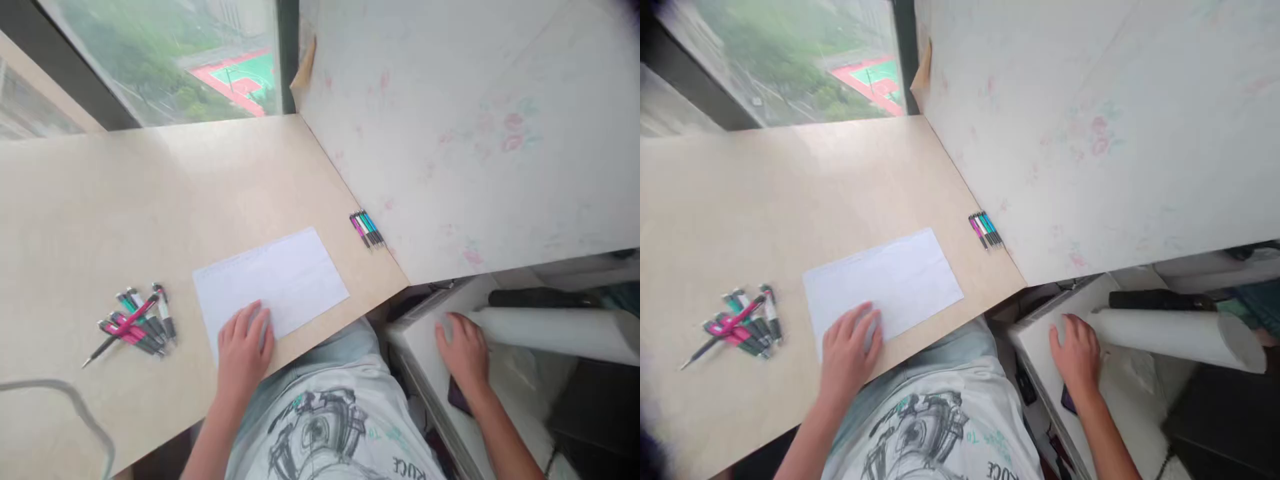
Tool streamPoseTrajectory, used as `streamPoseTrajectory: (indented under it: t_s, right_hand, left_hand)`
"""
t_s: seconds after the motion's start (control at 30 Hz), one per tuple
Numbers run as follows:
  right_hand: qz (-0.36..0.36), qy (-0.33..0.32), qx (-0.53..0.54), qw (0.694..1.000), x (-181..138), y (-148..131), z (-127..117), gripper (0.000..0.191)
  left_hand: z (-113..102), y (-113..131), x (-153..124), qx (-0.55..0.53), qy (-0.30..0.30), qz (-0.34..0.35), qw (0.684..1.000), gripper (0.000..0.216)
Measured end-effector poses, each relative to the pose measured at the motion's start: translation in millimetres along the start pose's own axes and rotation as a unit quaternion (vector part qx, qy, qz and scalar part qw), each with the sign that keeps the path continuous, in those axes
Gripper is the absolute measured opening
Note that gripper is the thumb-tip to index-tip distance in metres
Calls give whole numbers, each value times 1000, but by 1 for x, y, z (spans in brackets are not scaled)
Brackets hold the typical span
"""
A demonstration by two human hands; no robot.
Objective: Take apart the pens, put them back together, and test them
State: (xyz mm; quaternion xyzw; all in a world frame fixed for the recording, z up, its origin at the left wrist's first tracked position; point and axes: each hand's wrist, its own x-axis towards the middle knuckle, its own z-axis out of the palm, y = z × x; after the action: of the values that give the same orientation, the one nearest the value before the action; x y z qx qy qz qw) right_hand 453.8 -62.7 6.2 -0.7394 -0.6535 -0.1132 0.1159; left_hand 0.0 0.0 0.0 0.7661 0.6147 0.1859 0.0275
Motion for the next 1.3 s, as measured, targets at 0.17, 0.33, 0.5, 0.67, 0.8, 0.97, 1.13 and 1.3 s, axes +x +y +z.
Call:
streamPoseTrajectory:
  t_s: [0.17, 0.33, 0.5, 0.67, 0.8, 0.97, 1.13, 1.3]
  right_hand:
    - [-120, -12, 226, 967, 50, -149, 19, 20]
    - [-260, -77, 326, 906, 79, -269, 35, 15]
    - [-291, -94, 267, 914, 84, -307, 50, 14]
    - [-298, -91, 248, 917, 82, -306, 55, 14]
    - [-298, -87, 248, 918, 82, -306, 55, 14]
    - [-292, -88, 255, 918, 81, -306, 56, 15]
    - [-286, -91, 260, 918, 81, -305, 57, 14]
    - [-286, -88, 259, 918, 82, -305, 57, 14]
  left_hand:
    - [-1, 1, 2, 3, -2, -4, 1000, 27]
    - [-5, 6, 3, 10, -18, -4, 1000, 29]
    - [-2, 11, 4, 12, 0, -26, 1000, 30]
    - [4, 9, 2, -1, 25, -35, 999, 29]
    - [5, 9, 3, -3, 26, -35, 999, 29]
    - [6, 9, 4, -4, 26, -36, 999, 29]
    - [6, 9, 3, -3, 24, -39, 999, 29]
    - [6, 9, 3, -3, 23, -38, 999, 29]
